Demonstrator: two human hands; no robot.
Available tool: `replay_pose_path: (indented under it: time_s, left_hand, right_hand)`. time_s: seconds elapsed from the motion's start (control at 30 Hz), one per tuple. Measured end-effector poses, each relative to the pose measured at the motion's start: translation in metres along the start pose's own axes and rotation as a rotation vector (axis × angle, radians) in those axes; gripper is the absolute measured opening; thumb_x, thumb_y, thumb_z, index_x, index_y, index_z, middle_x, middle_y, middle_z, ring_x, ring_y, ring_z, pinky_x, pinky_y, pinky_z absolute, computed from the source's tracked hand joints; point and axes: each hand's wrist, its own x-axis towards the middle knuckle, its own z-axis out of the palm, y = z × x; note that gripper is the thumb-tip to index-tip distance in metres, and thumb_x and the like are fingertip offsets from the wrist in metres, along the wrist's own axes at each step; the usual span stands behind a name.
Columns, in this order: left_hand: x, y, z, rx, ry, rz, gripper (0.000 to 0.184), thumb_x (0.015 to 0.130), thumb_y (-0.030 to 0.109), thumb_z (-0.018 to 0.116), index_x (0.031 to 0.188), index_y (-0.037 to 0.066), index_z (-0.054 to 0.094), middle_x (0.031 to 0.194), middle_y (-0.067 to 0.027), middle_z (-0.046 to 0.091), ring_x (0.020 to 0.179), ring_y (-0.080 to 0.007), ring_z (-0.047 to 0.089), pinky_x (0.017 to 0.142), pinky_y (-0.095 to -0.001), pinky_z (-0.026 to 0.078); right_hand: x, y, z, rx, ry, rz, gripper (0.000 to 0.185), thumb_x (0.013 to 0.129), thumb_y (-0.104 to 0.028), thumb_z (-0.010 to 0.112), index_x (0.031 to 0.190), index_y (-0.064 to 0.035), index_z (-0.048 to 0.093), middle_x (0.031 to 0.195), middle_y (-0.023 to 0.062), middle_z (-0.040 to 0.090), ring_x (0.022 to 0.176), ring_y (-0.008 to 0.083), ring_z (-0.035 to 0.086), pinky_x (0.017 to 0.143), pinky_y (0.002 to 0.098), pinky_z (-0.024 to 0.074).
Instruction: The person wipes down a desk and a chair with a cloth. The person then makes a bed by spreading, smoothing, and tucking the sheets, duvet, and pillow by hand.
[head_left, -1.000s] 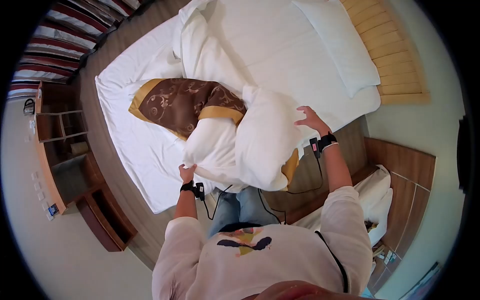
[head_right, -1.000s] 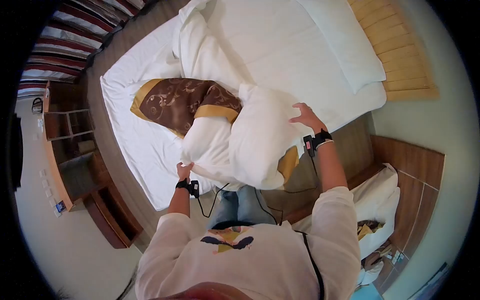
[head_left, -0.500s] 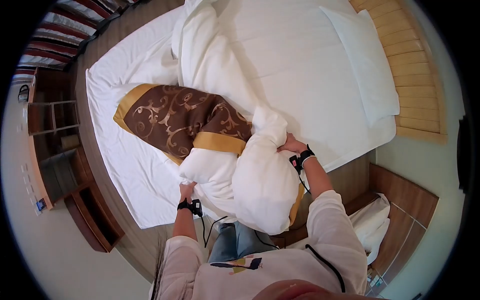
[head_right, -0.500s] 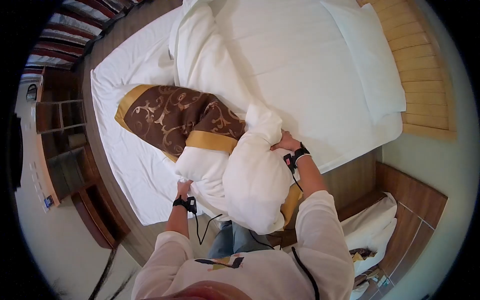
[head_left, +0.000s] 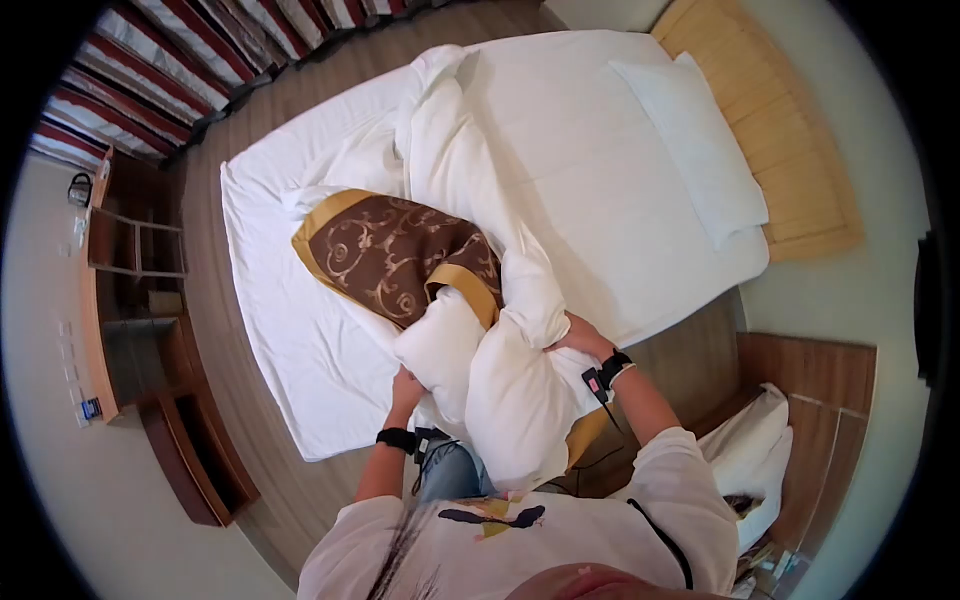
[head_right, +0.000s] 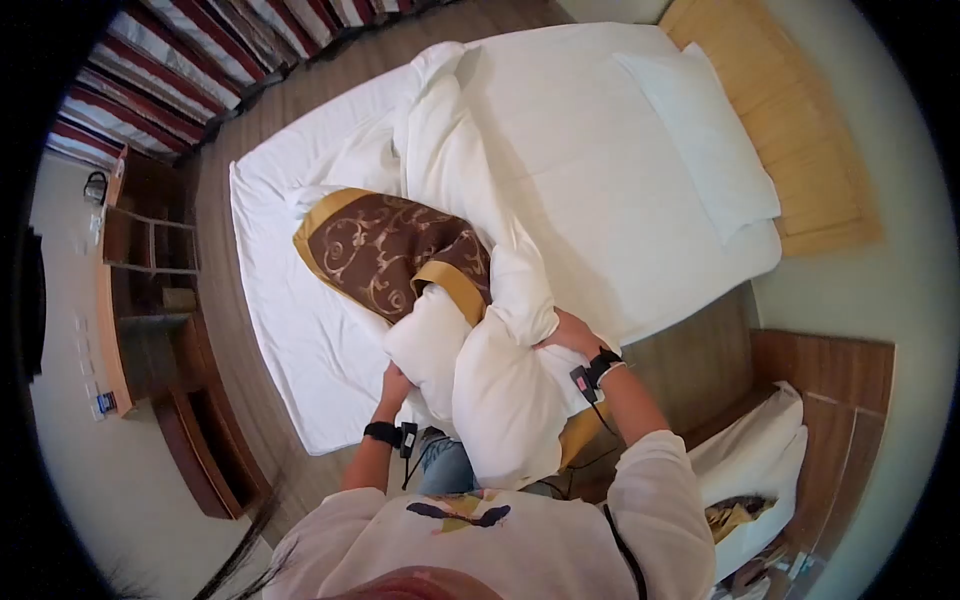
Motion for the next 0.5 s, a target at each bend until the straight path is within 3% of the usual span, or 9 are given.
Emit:
replay_pose_path:
  time_s: [0.13,0.27,0.33,0.37,0.47,0.5]
  left_hand:
    - [-0.031,0.031,-0.041,-0.154,-0.243,0.166,0.044,0.068,0.013,0.052,0.109,-0.001,0.041,0.096,-0.0126,0.055,0.09,-0.0202,0.051,0.077,-0.0294,0.039]
    - [-0.042,0.07,-0.077,-0.018,-0.447,0.26,0.042,0.069,0.012,0.052,0.108,-0.001,0.043,0.097,-0.0132,0.055,0.091,-0.0215,0.051,0.079,-0.029,0.038]
    - [-0.057,0.09,-0.092,0.034,-0.644,0.504,0.04,0.069,0.012,0.052,0.105,-0.002,0.045,0.103,-0.0143,0.051,0.096,-0.0236,0.048,0.082,-0.0297,0.036]
    - [-0.06,0.098,-0.093,0.047,-0.699,0.525,0.04,0.069,0.012,0.052,0.105,-0.002,0.045,0.103,-0.0143,0.051,0.096,-0.0236,0.048,0.082,-0.0297,0.036]
    - [-0.065,0.119,-0.114,0.104,-0.835,0.885,0.039,0.073,0.013,0.049,0.108,-0.002,0.043,0.111,-0.0146,0.045,0.104,-0.0242,0.041,0.088,-0.0313,0.031]
    - [-0.062,0.119,-0.119,0.127,-0.909,0.921,0.039,0.073,0.013,0.049,0.108,-0.002,0.043,0.111,-0.0146,0.045,0.104,-0.0242,0.041,0.088,-0.0313,0.031]
  right_hand:
    - [-0.067,-0.042,0.029,-0.074,0.199,0.057,0.066,0.048,-0.025,0.072,0.107,-0.0095,0.047,0.101,0.0083,0.054,0.094,0.0222,0.049,0.08,0.0293,0.0369]
    - [-0.147,-0.103,0.059,-0.093,0.426,0.153,0.061,0.048,-0.026,0.071,0.102,-0.0099,0.049,0.096,0.0101,0.055,0.091,0.0252,0.051,0.076,0.0305,0.039]
    - [-0.191,-0.123,0.087,-0.116,0.576,0.123,0.057,0.047,-0.026,0.07,0.098,-0.009,0.051,0.092,0.012,0.056,0.087,0.0275,0.052,0.074,0.0316,0.0401]
    - [-0.203,-0.132,0.098,-0.106,0.668,0.095,0.053,0.047,-0.025,0.069,0.095,-0.0086,0.052,0.087,0.0124,0.057,0.083,0.0279,0.053,0.072,0.0323,0.0406]
    - [-0.243,-0.175,0.145,-0.056,0.871,0.134,0.052,0.046,-0.024,0.069,0.093,-0.009,0.053,0.085,0.0122,0.057,0.082,0.0287,0.053,0.071,0.0333,0.0408]
    - [-0.255,-0.189,0.162,-0.12,0.921,0.145,0.052,0.046,-0.023,0.069,0.093,-0.0088,0.053,0.084,0.0123,0.057,0.08,0.0292,0.053,0.07,0.0338,0.0409]
